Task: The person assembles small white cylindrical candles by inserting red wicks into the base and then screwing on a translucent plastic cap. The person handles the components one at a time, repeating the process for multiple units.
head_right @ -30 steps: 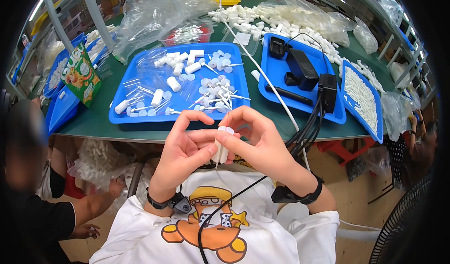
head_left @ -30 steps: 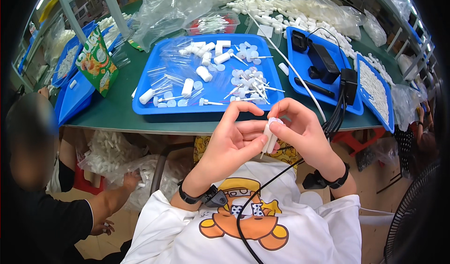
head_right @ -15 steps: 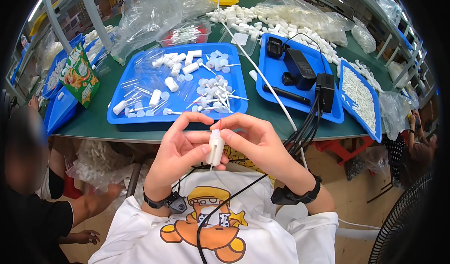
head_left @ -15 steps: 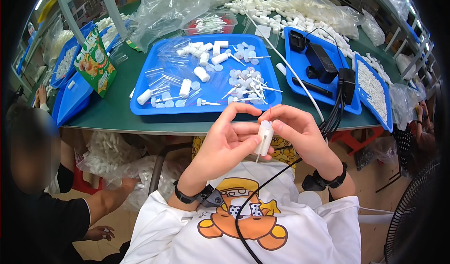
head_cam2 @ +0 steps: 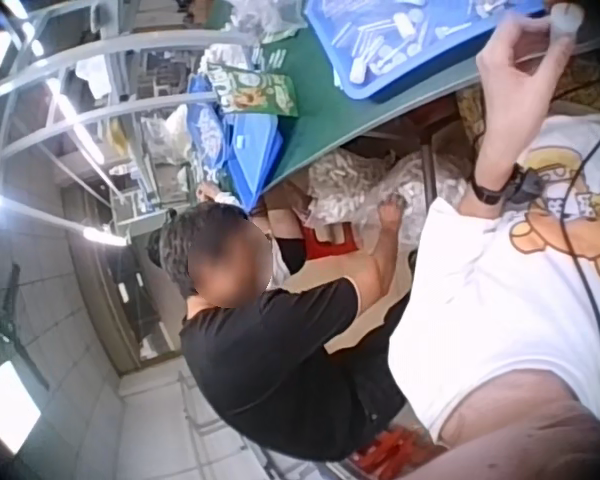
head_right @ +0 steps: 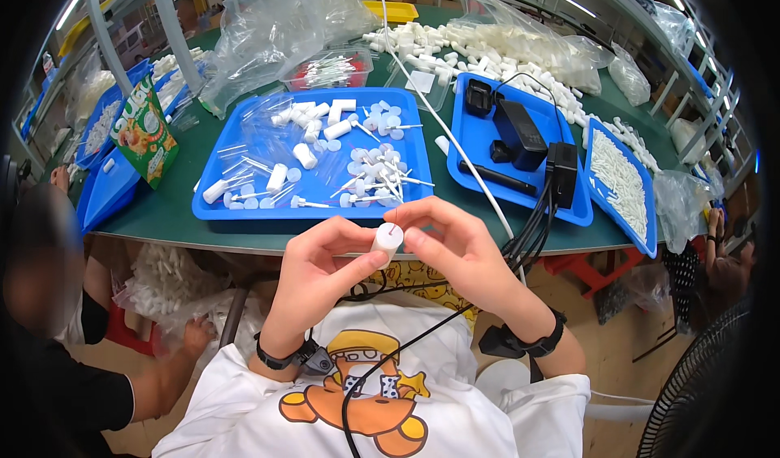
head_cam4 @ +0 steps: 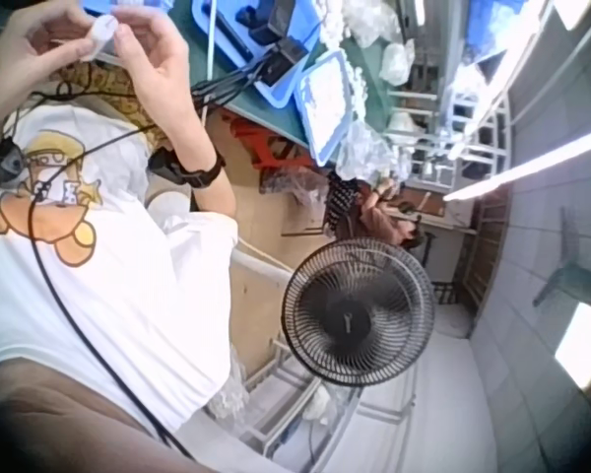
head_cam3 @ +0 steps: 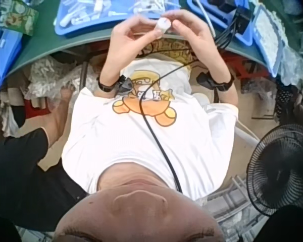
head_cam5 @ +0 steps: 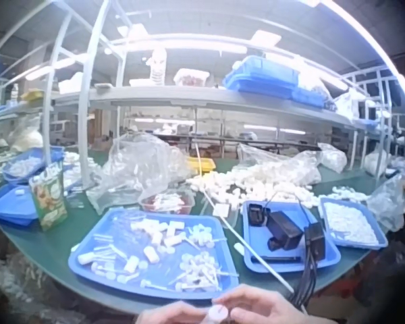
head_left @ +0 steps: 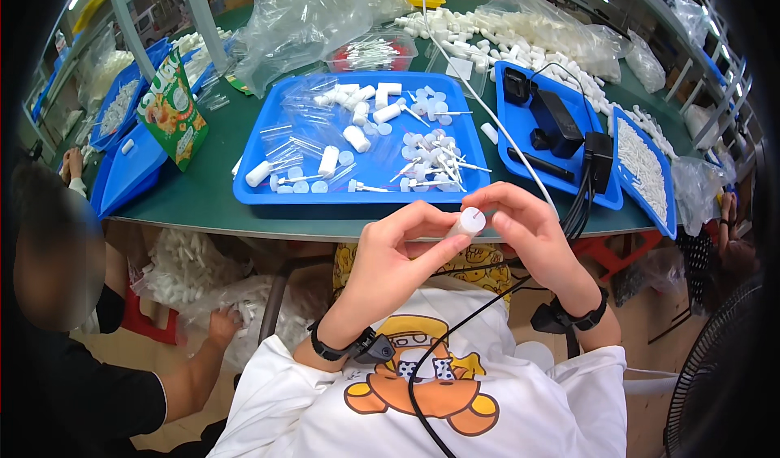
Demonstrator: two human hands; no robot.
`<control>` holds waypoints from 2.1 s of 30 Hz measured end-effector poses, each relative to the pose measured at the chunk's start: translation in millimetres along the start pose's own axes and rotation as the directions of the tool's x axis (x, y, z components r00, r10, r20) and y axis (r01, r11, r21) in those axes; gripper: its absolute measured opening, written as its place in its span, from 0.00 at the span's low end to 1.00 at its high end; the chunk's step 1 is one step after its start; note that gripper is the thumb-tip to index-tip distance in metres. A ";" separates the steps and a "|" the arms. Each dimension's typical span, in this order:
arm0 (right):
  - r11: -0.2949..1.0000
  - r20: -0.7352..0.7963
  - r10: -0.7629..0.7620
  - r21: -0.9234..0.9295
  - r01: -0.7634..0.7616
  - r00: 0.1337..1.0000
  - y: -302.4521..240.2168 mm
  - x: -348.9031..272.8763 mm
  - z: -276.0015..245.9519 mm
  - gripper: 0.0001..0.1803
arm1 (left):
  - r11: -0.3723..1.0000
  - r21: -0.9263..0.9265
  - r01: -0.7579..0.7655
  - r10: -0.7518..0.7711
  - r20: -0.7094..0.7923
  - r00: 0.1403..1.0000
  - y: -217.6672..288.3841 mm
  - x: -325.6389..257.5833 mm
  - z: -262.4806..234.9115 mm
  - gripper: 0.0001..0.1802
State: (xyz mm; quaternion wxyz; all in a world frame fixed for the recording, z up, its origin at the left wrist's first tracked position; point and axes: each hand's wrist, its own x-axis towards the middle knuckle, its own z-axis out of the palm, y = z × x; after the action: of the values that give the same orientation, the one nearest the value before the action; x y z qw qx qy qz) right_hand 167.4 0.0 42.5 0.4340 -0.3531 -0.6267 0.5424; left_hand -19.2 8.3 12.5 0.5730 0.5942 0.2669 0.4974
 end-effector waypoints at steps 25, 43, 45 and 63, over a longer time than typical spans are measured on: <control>0.984 -0.076 -0.088 -0.160 0.075 0.993 -5.7 18.3 14.6 0.09 | 1.000 -0.006 -0.030 0.031 0.112 0.993 3.5 -0.2 -8.1 0.20; 0.262 0.628 0.212 -0.775 0.575 0.749 -56.8 192.0 155.0 0.12 | 0.885 -0.409 0.223 -0.120 0.262 0.958 -33.7 23.0 -35.2 0.12; 0.114 0.740 0.159 -0.671 0.733 0.653 -29.4 224.3 178.5 0.09 | 0.886 -0.398 0.239 -0.150 0.242 0.959 -36.0 23.6 -37.2 0.13; 0.074 0.740 0.284 -0.651 0.755 0.610 15.6 280.2 218.1 0.10 | 0.885 -0.363 0.291 -0.211 0.244 0.947 -26.6 27.9 -42.6 0.15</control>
State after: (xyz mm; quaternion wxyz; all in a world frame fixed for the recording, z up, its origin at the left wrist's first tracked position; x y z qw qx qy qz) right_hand -140.0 177.0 64.6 -0.1090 -0.1649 -0.9801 -0.0182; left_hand -40.5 56.1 -11.1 0.7640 0.4732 0.1782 0.4007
